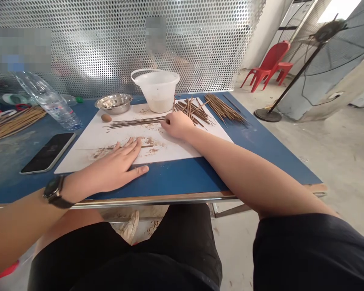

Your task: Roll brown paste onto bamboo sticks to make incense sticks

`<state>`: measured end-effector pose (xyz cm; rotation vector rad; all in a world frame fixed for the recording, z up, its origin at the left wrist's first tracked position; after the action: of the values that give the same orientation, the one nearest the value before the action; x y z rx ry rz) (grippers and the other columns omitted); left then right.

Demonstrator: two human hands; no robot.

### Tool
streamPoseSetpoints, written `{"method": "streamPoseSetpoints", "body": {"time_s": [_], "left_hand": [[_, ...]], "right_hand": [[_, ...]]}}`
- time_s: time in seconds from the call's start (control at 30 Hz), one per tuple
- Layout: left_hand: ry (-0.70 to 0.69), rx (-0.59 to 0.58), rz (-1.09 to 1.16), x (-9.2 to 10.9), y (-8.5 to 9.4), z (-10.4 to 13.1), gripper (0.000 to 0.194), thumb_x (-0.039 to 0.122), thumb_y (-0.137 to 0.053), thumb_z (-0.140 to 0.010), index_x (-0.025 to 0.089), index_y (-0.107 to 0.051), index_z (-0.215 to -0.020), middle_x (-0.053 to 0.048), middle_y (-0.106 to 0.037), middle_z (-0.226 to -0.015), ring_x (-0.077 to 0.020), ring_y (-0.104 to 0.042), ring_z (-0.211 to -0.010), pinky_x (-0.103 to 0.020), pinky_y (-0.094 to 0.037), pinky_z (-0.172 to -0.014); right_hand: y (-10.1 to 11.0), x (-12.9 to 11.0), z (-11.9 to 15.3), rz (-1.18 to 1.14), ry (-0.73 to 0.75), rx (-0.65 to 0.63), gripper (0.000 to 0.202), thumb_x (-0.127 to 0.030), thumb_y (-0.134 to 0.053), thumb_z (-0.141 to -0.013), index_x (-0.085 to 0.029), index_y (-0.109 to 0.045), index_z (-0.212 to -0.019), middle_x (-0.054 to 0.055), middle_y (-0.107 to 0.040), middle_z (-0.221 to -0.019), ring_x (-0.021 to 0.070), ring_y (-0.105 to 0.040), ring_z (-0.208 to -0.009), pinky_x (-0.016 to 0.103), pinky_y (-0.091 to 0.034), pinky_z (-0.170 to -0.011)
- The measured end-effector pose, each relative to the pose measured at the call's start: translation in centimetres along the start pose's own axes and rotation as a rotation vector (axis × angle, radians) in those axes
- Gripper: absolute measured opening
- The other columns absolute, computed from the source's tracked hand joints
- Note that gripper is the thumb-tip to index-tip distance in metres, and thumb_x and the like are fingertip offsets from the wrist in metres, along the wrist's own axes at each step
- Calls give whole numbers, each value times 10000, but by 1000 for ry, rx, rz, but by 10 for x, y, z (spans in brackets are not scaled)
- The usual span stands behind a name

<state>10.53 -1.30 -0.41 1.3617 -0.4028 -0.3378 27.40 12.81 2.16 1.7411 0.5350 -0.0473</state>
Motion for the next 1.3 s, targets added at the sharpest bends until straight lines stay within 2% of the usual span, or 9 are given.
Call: {"method": "streamPoseSetpoints", "body": {"time_s": [0.1, 0.2, 0.5, 0.6, 0.73, 0.87, 0.97, 1.17, 1.3], "left_hand": [[0, 8, 38, 11, -7, 21, 1140, 889, -229, -1033, 61, -164, -1813, -162, -77, -1873, -398, -114, -1742, -575, -210, -1410], [4, -17, 42, 19, -14, 25, 1180, 913, -216, -1019, 37, -159, -1808, -167, -37, -1873, -399, -92, -1745, -554, -208, -1413], [25, 10, -31, 1, 6, -34, 1097, 783, -242, -1081, -60, -153, -1777, -255, -107, -1854, -408, -136, -1739, -570, -198, -1401], [30, 3, -44, -2, 9, -38, 1085, 774, -252, -1082, -50, -159, -1780, -247, -128, -1855, -402, -146, -1739, -552, -199, -1402], [11, 2, -38, 4, 3, -11, 1098, 800, -238, -1076, -33, -161, -1786, -213, -127, -1866, -401, -156, -1739, -529, -195, -1412], [52, -7, 57, 6, -10, 26, 1175, 910, -253, -1013, 47, -183, -1808, -188, -142, -1871, -439, -193, -1724, -589, -291, -1382], [96, -9, 75, 3, -15, 38, 1188, 933, -293, -992, 88, -177, -1818, -173, -143, -1872, -439, -183, -1725, -596, -325, -1368], [43, 39, -14, -2, 0, -1, 1131, 833, -245, -1065, -44, -196, -1778, -246, -146, -1851, -427, -199, -1726, -572, -251, -1394], [71, 11, -58, -14, 6, -30, 1101, 783, -266, -1083, -65, -148, -1776, -262, -117, -1847, -406, -162, -1735, -560, -226, -1398]], "right_hand": [[0, -2, 0, 18, 4, -7, 381, -367, -582, -1059, -234, -540, -705, 59, -660, -767, 200, -526, -727, 336, -331, -631], [1, -4, 1, 21, 8, -9, 378, -349, -584, -1056, -235, -526, -701, 49, -646, -750, 194, -516, -719, 331, -340, -638], [2, -5, 3, 33, 0, -27, 359, -350, -590, -1056, -231, -567, -718, 55, -677, -770, 196, -549, -728, 324, -342, -634], [1, -4, 3, 34, 1, -31, 357, -352, -587, -1055, -230, -578, -720, 55, -679, -772, 198, -555, -731, 323, -345, -632], [-1, -3, 1, 37, 20, -23, 358, -351, -592, -1050, -232, -572, -714, 60, -675, -767, 206, -560, -743, 327, -350, -645], [-3, -2, -1, 36, 36, -17, 360, -354, -586, -1050, -236, -553, -712, 54, -639, -739, 208, -541, -733, 332, -345, -636], [-4, -2, -1, 31, 34, -25, 362, -360, -585, -1049, -238, -538, -712, 53, -623, -731, 205, -529, -721, 331, -342, -628], [-3, -2, 1, 16, 26, -35, 365, -347, -589, -1048, -242, -509, -709, 45, -628, -744, 188, -502, -698, 330, -332, -617], [-3, -2, 1, 12, 26, -38, 377, -356, -584, -1054, -243, -497, -706, 37, -623, -729, 182, -502, -682, 330, -325, -604]]}}
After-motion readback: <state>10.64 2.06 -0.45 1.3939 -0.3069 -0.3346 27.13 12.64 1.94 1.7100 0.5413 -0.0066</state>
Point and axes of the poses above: each hand's wrist, its own z-axis away from the middle knuckle, its own y-axis out of the back of the hand, x = y × z, the point moved 10 cm from there along -z, towards the middle knuckle
